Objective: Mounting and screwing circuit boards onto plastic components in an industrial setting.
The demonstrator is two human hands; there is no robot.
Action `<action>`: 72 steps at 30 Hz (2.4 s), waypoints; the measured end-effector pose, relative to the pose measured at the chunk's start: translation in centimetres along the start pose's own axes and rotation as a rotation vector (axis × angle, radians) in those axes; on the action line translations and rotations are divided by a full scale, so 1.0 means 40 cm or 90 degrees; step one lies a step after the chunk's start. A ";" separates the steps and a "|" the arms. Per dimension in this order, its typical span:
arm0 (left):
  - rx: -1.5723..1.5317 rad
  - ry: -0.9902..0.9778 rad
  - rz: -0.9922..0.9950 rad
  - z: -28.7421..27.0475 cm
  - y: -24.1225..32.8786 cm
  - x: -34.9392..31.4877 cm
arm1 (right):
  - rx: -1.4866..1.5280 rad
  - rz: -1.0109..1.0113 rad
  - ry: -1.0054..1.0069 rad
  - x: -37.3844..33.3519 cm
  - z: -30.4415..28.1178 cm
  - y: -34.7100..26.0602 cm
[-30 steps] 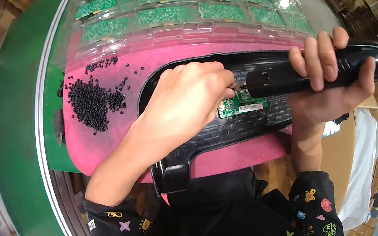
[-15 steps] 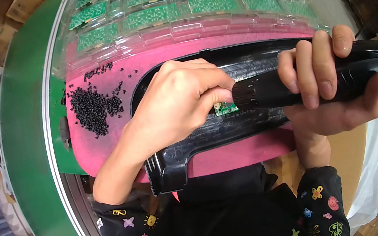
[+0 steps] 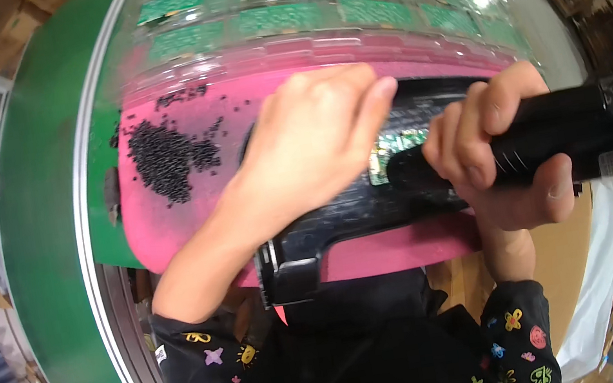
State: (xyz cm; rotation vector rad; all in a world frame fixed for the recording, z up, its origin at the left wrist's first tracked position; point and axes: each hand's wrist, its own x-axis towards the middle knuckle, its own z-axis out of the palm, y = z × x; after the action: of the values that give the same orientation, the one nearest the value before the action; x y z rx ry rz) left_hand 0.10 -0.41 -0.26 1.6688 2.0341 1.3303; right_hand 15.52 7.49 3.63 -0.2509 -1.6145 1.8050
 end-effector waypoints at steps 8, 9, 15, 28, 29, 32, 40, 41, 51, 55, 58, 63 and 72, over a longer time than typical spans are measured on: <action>-0.068 -0.063 0.056 -0.003 -0.004 -0.023 | 0.092 -0.018 -0.142 0.022 -0.008 0.059; -0.059 -0.031 0.101 0.009 -0.012 -0.021 | 0.080 -0.042 -0.132 0.021 -0.010 0.069; 0.057 -0.029 0.115 0.025 -0.033 -0.036 | 0.104 -0.084 -0.194 0.028 -0.023 0.088; -0.016 -0.206 0.166 0.011 -0.019 -0.014 | 0.241 -0.260 0.000 -0.001 -0.135 0.006; -0.006 -0.214 0.174 0.014 -0.013 -0.011 | 0.244 -0.283 -0.003 0.002 -0.135 0.003; -0.023 -0.146 0.221 0.010 -0.026 -0.029 | 0.288 -0.261 -0.058 0.017 -0.087 0.012; -0.061 -0.175 0.192 0.020 -0.005 -0.001 | 0.196 -0.242 -0.078 0.010 -0.109 -0.018; -0.084 -0.173 0.186 0.021 -0.003 0.000 | 0.193 -0.245 -0.087 0.012 -0.114 -0.022; 0.037 -0.232 0.061 0.020 -0.001 -0.018 | 0.095 -0.166 -0.040 0.004 -0.202 0.005; 0.082 -0.249 0.061 0.017 -0.005 -0.021 | 0.104 -0.153 -0.034 0.011 -0.204 0.017; 0.106 -0.248 0.076 0.020 -0.001 -0.019 | 0.098 -0.140 -0.060 0.016 -0.194 0.019; 0.089 -0.217 0.058 0.013 0.008 -0.013 | -0.040 -0.113 0.005 0.028 -0.158 0.023; 0.240 -0.028 0.003 -0.057 -0.027 0.001 | 0.025 0.021 0.104 0.063 -0.173 0.002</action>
State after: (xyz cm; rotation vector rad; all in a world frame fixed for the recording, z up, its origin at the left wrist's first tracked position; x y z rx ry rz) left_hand -2.09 -1.50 0.28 1.8276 2.3670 0.9431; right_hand 17.52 14.54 2.88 -0.3986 -1.4677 1.7891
